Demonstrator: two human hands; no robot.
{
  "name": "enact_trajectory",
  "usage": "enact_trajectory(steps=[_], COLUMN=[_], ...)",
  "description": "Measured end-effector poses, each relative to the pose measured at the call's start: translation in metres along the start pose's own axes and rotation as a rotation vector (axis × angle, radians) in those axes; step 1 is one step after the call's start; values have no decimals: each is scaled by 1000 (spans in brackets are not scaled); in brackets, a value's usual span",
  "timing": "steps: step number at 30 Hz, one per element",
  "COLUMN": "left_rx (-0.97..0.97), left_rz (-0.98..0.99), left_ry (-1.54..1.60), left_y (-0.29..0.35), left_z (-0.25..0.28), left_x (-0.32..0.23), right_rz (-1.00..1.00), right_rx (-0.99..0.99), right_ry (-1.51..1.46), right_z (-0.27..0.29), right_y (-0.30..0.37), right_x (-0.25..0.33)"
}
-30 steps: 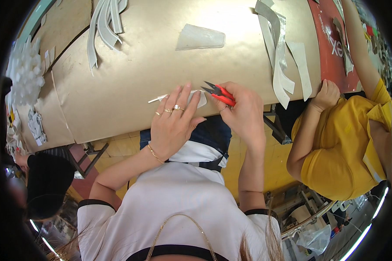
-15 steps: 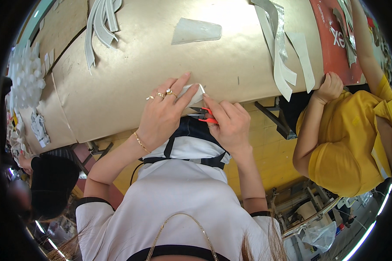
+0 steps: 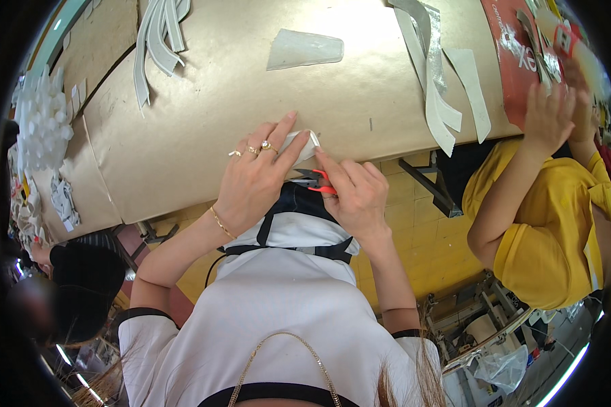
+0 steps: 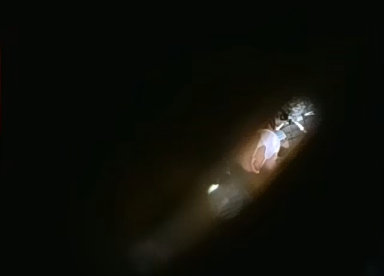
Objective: The person applies glue from a plastic bottle to white foam pieces, inserts a thin stick into each piece, and trims the excess with scissors. The person repeats this process for several pieces on a workbench.
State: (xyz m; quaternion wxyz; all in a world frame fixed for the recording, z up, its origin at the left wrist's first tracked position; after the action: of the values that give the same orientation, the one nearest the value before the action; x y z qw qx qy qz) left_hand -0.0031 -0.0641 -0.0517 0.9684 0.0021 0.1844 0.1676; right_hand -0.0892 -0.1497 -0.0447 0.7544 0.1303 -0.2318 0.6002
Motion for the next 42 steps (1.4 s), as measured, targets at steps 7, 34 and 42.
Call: enact_trajectory(steps=[7,34,42], left_rx=[-36,27,79], left_rz=[-106,-68,-146], left_ry=[-118,-112,-80], left_y=[4,-1,-4], left_z=[0,1,-2], left_x=[0,-2,3], right_rz=[-58,-46,-72], right_rx=[-97,53,161], right_ry=[-110,97,175], right_z=[8,0,-7], right_y=[-3,-4,-3], right_x=[-14,7,12])
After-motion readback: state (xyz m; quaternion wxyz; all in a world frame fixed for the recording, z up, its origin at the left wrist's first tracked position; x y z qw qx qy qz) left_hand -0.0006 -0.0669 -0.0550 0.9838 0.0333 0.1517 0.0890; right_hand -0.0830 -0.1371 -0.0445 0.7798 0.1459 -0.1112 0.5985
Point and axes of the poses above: each hand's wrist, its own y-axis away from the middle knuckle, its own z-axis out of the back of the hand, x = y × z, the point moved 9 cm from there along -y, towards the middle knuckle, and after that the axes turned 9 degrees about x, right-handed, at the moved point
